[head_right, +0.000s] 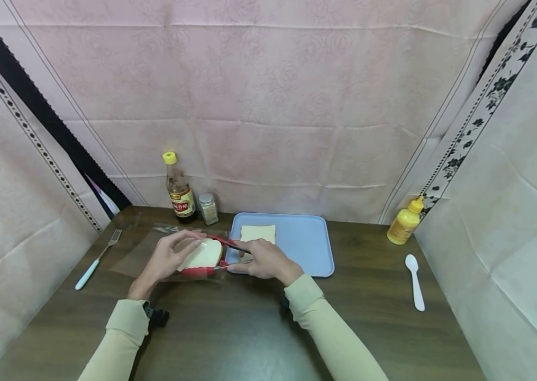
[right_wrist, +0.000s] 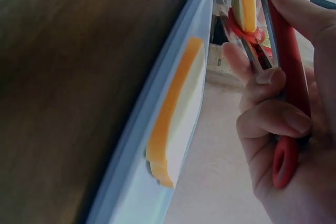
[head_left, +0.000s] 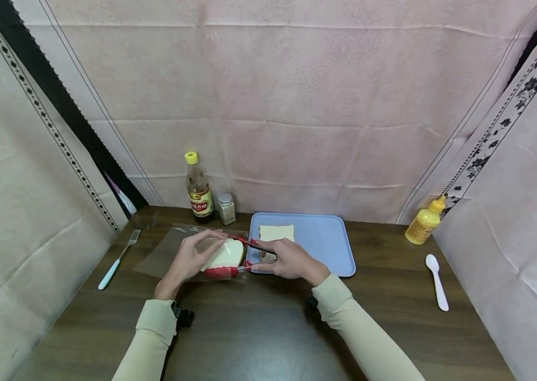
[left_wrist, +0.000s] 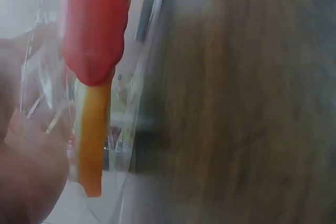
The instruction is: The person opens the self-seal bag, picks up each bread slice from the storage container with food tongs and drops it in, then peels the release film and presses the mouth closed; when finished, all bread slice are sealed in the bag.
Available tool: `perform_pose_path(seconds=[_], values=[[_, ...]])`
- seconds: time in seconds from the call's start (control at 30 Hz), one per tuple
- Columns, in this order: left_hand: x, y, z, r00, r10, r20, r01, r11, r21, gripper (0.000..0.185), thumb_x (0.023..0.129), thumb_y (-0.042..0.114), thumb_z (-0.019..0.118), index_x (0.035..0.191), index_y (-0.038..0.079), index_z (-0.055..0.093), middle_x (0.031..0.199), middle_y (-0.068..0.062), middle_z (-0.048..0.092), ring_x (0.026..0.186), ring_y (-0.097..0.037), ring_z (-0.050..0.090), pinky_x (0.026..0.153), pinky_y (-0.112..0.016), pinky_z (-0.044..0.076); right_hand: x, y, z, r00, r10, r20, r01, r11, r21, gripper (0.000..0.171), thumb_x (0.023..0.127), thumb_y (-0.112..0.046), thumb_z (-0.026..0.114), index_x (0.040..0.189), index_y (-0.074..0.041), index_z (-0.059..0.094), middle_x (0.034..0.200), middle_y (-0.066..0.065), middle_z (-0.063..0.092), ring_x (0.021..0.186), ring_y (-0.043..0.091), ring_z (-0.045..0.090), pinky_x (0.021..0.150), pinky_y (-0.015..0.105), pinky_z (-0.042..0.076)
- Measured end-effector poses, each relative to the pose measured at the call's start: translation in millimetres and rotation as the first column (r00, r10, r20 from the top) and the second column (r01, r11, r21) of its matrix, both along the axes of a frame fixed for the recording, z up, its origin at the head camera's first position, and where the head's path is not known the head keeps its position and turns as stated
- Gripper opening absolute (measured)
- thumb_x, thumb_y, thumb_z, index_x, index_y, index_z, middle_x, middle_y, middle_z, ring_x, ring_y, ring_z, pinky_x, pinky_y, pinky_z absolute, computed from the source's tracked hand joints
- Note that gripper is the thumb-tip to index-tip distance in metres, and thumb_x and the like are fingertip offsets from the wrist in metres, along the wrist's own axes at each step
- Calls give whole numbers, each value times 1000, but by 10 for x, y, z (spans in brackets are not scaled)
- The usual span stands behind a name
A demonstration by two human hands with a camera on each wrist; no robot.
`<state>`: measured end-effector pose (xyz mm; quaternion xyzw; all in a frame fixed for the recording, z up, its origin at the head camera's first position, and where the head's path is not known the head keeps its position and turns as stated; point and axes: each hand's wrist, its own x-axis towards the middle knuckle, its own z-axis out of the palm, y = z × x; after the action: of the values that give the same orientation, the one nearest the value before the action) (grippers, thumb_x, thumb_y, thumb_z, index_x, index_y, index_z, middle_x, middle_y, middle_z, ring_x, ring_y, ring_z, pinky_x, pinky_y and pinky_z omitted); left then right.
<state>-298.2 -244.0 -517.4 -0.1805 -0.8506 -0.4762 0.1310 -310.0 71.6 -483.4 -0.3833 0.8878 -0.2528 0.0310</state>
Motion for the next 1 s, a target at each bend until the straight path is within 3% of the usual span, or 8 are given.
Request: perform_pose_path(seconds=[0.2,0.5,0.73,1.0], values=[[-7,-38,13,1000,-3,-18,3,1000,-16,16,104,30,76,117,21,81,131,0,79,139,-27,66,127,-62,38,24,-47,-23,1000,-25,-10,25,1000,-16,74,98,-57,77,159,-21,56,101,-8,75,70,6,56,65,25,51],[14,-12,36,1000,-25,-2,25,999,24,24,106,33,72,120,15,80,134,-1,78,133,-29,68,122,-69,40,54,-136,-48,998,-65,3,65,998,-2,77,97,-57,77,158,-15,57,97,-4,76,71,6,59,65,24,53],[-11,14,10,999,-32,9,32,999,6,17,105,33,74,118,23,80,133,0,78,135,-28,68,127,-67,34,68,-176,-70,996,-85,9,85,996,-11,78,97,-60,76,159,-17,56,90,-3,70,70,9,54,62,25,48],[6,58,26,999,-49,-9,50,998,49,20,105,32,74,118,18,81,131,1,78,132,-27,68,121,-67,41,85,-324,-74,993,-115,-36,115,993,19,78,98,-62,73,158,-15,57,111,3,79,82,9,66,73,29,58]])
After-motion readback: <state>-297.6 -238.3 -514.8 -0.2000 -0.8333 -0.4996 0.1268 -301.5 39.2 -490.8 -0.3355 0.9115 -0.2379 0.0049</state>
